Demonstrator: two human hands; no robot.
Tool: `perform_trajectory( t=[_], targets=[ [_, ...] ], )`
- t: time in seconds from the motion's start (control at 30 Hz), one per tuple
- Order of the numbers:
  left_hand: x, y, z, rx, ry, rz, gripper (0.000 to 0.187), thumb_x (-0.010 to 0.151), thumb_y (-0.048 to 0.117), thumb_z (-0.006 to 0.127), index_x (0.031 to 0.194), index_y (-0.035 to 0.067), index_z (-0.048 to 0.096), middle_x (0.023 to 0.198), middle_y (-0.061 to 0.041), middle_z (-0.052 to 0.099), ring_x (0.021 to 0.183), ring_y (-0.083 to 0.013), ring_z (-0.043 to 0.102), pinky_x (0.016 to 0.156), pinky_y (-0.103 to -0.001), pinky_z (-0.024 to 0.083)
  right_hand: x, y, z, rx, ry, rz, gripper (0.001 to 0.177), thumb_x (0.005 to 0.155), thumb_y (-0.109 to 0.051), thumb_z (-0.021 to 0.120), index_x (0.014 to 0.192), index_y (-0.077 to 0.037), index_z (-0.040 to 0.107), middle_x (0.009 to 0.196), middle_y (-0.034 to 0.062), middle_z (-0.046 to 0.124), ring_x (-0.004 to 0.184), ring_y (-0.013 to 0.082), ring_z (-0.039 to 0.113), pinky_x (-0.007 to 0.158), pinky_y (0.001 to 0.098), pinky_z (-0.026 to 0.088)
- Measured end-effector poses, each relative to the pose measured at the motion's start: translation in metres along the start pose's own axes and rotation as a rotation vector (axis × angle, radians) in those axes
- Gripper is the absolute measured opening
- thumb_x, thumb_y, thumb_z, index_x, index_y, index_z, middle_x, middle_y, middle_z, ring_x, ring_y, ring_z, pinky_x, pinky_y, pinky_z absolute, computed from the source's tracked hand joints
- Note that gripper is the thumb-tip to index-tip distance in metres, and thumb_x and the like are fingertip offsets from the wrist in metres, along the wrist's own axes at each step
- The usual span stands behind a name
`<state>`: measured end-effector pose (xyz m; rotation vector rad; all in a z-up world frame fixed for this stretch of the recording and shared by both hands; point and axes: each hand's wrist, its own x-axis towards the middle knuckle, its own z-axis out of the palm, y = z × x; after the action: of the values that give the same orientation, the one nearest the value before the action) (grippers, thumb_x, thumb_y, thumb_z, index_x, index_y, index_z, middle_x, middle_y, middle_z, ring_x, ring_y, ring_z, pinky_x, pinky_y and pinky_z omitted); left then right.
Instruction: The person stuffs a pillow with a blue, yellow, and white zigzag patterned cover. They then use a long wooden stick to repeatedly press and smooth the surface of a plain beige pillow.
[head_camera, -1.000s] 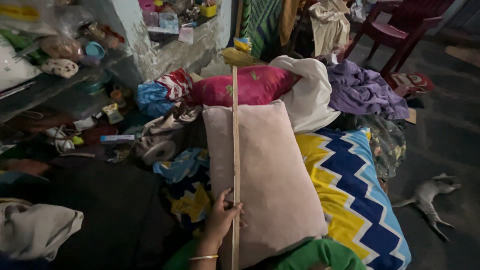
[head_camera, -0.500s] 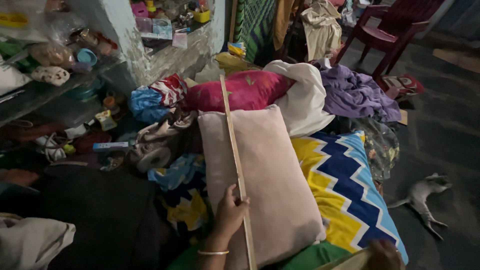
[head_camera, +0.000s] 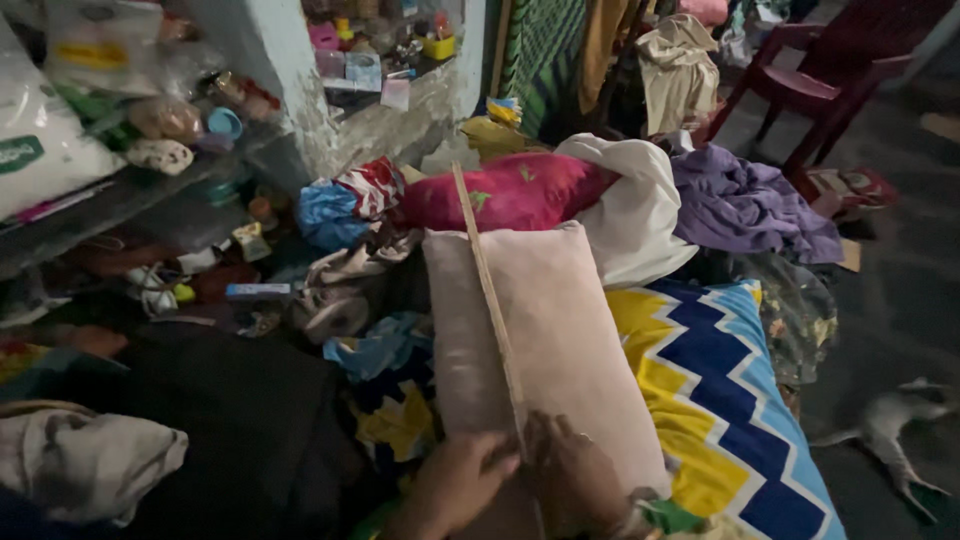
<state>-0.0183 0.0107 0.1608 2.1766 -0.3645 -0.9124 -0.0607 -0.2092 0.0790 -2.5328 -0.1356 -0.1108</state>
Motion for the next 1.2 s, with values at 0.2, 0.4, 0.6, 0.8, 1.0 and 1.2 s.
perform_trajectory(
  t=[0.2, 0.4, 0.6, 0.8, 1.0, 1.2],
  targets=[
    [-0.002, -0.065, -0.007, 0.116, 0.049, 0.13, 0.045, 0.096, 0.044, 0.06, 0.123, 0.009, 0.066, 0.109, -0.011, 0.069, 0.102, -0.0258, 0.066, 0.089, -0.04, 0.051, 0.012, 0.018, 0.025, -0.001, 0.18, -0.16, 0.053, 0.082, -0.019, 0.073, 0.131, -0.009, 0.054, 0.11, 0.0143, 0.07, 0.086, 0.0383, 0.069, 0.071, 0.0477, 0.055],
    [-0.021, -0.176, -0.01, 0.423, 0.5, -0.052, 0.042, 0.091, 0.047, 0.064, 0.111, 0.01, 0.067, 0.097, -0.01, 0.066, 0.09, -0.0226, 0.065, 0.08, -0.038, 0.052, 0.015, 0.022, 0.003, 0.367, -0.087, 0.205, 0.045, 0.089, -0.017, 0.07, 0.133, -0.012, 0.063, 0.079, 0.0112, 0.069, 0.064, 0.0199, 0.063, 0.062, 0.0328, 0.053],
    [-0.017, -0.231, -0.018, 0.644, 0.615, -0.127, 0.04, 0.087, 0.049, 0.068, 0.099, 0.011, 0.068, 0.085, -0.009, 0.063, 0.078, -0.0194, 0.064, 0.071, -0.035, 0.053, 0.017, 0.033, -0.015, 0.732, -0.197, 0.122, 0.049, 0.088, -0.005, 0.064, 0.137, -0.008, 0.062, 0.08, 0.0008, 0.064, 0.067, 0.0091, 0.059, 0.062, 0.0268, 0.051],
    [0.012, -0.31, -0.018, 0.674, 0.669, -0.09, 0.041, 0.083, 0.052, 0.071, 0.088, 0.012, 0.069, 0.073, -0.007, 0.06, 0.065, -0.0162, 0.062, 0.062, -0.033, 0.053, 0.023, 0.027, -0.031, 0.863, -0.262, 0.2, 0.052, 0.088, -0.001, 0.061, 0.14, -0.005, 0.062, 0.087, 0.0016, 0.063, 0.072, 0.0101, 0.062, 0.065, 0.026, 0.053],
    [0.026, -0.33, -0.032, 0.674, 0.736, -0.013, 0.042, 0.078, 0.055, 0.075, 0.076, 0.013, 0.07, 0.061, -0.006, 0.058, 0.053, -0.0131, 0.061, 0.053, -0.031, 0.054, 0.028, 0.02, -0.045, 0.859, -0.308, 0.23, 0.05, 0.09, -0.003, 0.062, 0.14, -0.005, 0.06, 0.093, 0.0002, 0.069, 0.069, 0.0076, 0.061, 0.061, 0.0236, 0.053],
    [0.019, -0.325, -0.039, 0.664, 0.889, -0.123, 0.038, 0.088, 0.048, 0.072, 0.078, 0.012, 0.067, 0.069, -0.006, 0.059, 0.058, -0.0162, 0.061, 0.058, -0.036, 0.053, 0.019, 0.019, -0.03, 1.143, -0.204, 0.219, 0.058, 0.087, 0.0, 0.062, 0.144, -0.005, 0.054, 0.092, 0.0032, 0.064, 0.057, 0.0097, 0.056, 0.048, 0.0251, 0.047]
  ],
)
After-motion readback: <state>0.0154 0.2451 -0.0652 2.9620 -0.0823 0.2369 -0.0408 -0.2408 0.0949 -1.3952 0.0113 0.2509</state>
